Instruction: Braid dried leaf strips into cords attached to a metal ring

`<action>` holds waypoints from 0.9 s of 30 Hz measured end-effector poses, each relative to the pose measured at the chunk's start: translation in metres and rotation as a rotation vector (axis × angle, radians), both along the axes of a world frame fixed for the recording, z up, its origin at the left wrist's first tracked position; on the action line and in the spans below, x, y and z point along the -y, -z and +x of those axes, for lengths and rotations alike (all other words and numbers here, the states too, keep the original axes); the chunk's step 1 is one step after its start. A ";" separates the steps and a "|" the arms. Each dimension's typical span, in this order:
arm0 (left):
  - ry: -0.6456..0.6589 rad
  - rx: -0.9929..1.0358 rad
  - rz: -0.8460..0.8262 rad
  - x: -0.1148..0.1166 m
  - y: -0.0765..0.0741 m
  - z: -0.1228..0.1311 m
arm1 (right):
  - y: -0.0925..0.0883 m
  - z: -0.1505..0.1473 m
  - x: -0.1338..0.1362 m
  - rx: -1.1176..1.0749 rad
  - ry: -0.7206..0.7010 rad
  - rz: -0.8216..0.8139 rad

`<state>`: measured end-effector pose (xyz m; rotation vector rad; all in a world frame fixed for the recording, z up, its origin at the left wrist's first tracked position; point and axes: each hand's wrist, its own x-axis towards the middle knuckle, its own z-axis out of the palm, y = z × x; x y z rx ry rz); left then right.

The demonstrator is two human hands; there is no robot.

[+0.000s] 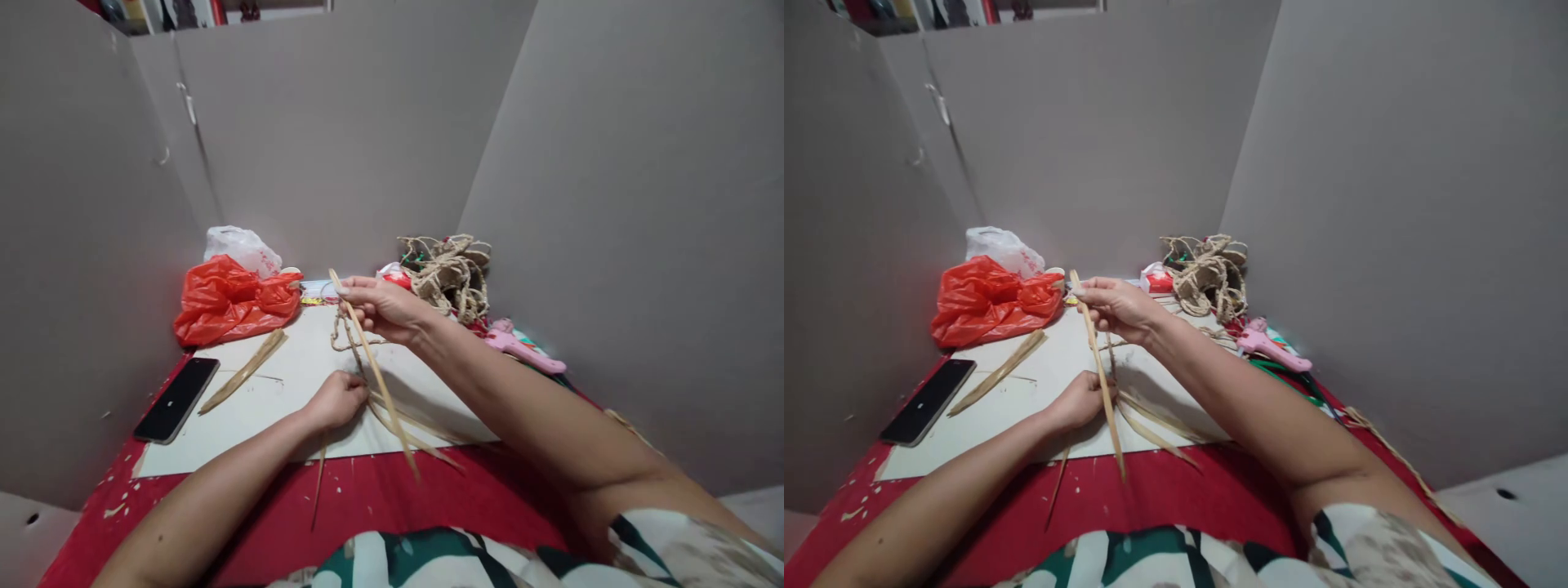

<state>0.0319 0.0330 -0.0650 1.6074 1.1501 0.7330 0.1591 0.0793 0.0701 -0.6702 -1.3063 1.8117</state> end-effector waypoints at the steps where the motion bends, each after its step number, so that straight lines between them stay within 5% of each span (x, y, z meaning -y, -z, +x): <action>1: 0.000 0.014 -0.015 0.000 0.002 0.000 | 0.007 0.014 0.007 0.041 0.037 -0.009; 6: -0.016 0.058 -0.052 0.002 0.005 0.002 | 0.056 0.055 0.037 0.212 0.166 -0.051; 12: -0.065 0.085 -0.015 0.008 -0.002 0.006 | 0.095 0.053 0.065 0.303 0.008 -0.121; 20: -0.296 0.273 -0.079 0.017 -0.007 0.016 | 0.111 0.042 0.080 0.644 -0.062 -0.018; 27: -0.367 0.219 0.037 0.022 -0.008 0.022 | 0.107 0.038 0.089 0.599 -0.124 0.018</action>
